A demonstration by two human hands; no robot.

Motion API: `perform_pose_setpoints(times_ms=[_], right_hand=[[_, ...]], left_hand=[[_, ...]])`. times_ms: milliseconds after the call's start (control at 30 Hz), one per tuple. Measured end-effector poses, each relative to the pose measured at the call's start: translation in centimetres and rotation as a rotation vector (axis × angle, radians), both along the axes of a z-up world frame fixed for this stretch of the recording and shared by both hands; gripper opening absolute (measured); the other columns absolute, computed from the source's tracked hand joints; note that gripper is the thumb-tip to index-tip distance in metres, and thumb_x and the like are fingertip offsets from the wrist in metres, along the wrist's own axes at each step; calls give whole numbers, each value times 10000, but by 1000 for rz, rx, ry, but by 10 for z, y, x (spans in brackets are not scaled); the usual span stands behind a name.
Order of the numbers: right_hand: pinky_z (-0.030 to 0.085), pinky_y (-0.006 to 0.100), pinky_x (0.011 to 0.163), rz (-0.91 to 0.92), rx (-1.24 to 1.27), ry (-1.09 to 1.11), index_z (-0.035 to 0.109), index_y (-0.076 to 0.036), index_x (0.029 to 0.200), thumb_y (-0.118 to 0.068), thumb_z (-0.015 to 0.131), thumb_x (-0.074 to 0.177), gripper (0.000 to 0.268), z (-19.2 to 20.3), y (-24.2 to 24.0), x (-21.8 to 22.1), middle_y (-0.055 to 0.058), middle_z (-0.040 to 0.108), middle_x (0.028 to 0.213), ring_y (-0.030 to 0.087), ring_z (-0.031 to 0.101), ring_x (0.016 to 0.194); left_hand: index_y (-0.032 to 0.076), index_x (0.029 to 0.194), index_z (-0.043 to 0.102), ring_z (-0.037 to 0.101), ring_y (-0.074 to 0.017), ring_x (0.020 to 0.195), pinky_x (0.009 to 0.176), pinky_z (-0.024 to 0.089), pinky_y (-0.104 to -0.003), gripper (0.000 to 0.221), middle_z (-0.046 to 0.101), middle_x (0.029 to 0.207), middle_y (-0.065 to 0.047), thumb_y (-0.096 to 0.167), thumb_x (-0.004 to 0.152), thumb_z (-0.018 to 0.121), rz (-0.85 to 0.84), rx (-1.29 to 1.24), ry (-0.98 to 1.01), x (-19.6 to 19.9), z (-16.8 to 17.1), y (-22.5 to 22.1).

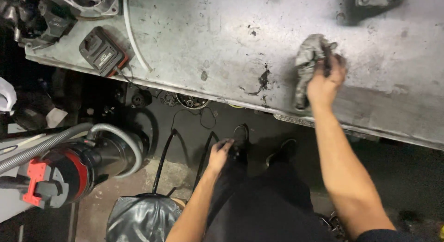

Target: Cleaning a metal workbench covered in oil and various car parts using a rag.

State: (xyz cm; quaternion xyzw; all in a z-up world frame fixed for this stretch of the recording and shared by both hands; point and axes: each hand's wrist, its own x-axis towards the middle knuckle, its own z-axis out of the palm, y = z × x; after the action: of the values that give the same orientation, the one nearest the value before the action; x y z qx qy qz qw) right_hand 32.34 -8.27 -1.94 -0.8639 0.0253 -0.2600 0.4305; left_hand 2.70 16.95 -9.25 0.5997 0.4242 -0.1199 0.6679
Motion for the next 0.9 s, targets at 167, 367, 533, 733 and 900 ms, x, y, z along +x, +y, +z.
perform_pose_setpoints(times_ms=[167, 367, 533, 733, 900], right_hand=[[534, 580, 840, 73, -456, 206, 644, -89, 1365, -201, 839, 973, 451, 1, -51, 11, 143, 528, 1280, 405, 495, 1132], [514, 587, 852, 303, -572, 125, 681, -166, 1392, -220, 811, 921, 491, -25, -3, 55, 100, 530, 1304, 364, 463, 1183], [518, 475, 969, 619, -485, -7, 786, -231, 1293, -225, 843, 848, 449, -21, 60, 57, 75, 688, 1216, 338, 606, 1150], [524, 515, 902, 860, -350, -99, 787, -222, 1165, -285, 796, 856, 316, -20, 88, 10, 101, 718, 1174, 384, 649, 1083], [526, 498, 841, 945, -317, 3, 781, -243, 1084, -230, 811, 793, 293, -7, 88, -42, 67, 723, 1150, 350, 647, 1099]], left_hand=[[-83, 1309, 611, 721, -407, 1041, 849, 609, -474, 480, 685, 1179, -330, 312, 1041, 557, 45, -523, -24, 80, -13, -23], [-29, 1408, 579, 628, -391, 1264, 1040, 537, -484, 562, 631, 1358, -276, 364, 1061, 377, -117, -1049, 7, 134, -67, -23], [-29, 1417, 570, 597, -381, 1310, 1086, 506, -473, 587, 611, 1397, -266, 373, 1058, 338, -176, -1157, 2, 140, -90, -18], [-45, 1418, 558, 586, -395, 1314, 1095, 497, -484, 603, 599, 1405, -273, 388, 1058, 342, -166, -1200, 10, 131, -105, -13], [-58, 1420, 548, 577, -407, 1318, 1101, 490, -492, 618, 590, 1412, -280, 400, 1059, 345, -155, -1224, -13, 127, -114, -2]])
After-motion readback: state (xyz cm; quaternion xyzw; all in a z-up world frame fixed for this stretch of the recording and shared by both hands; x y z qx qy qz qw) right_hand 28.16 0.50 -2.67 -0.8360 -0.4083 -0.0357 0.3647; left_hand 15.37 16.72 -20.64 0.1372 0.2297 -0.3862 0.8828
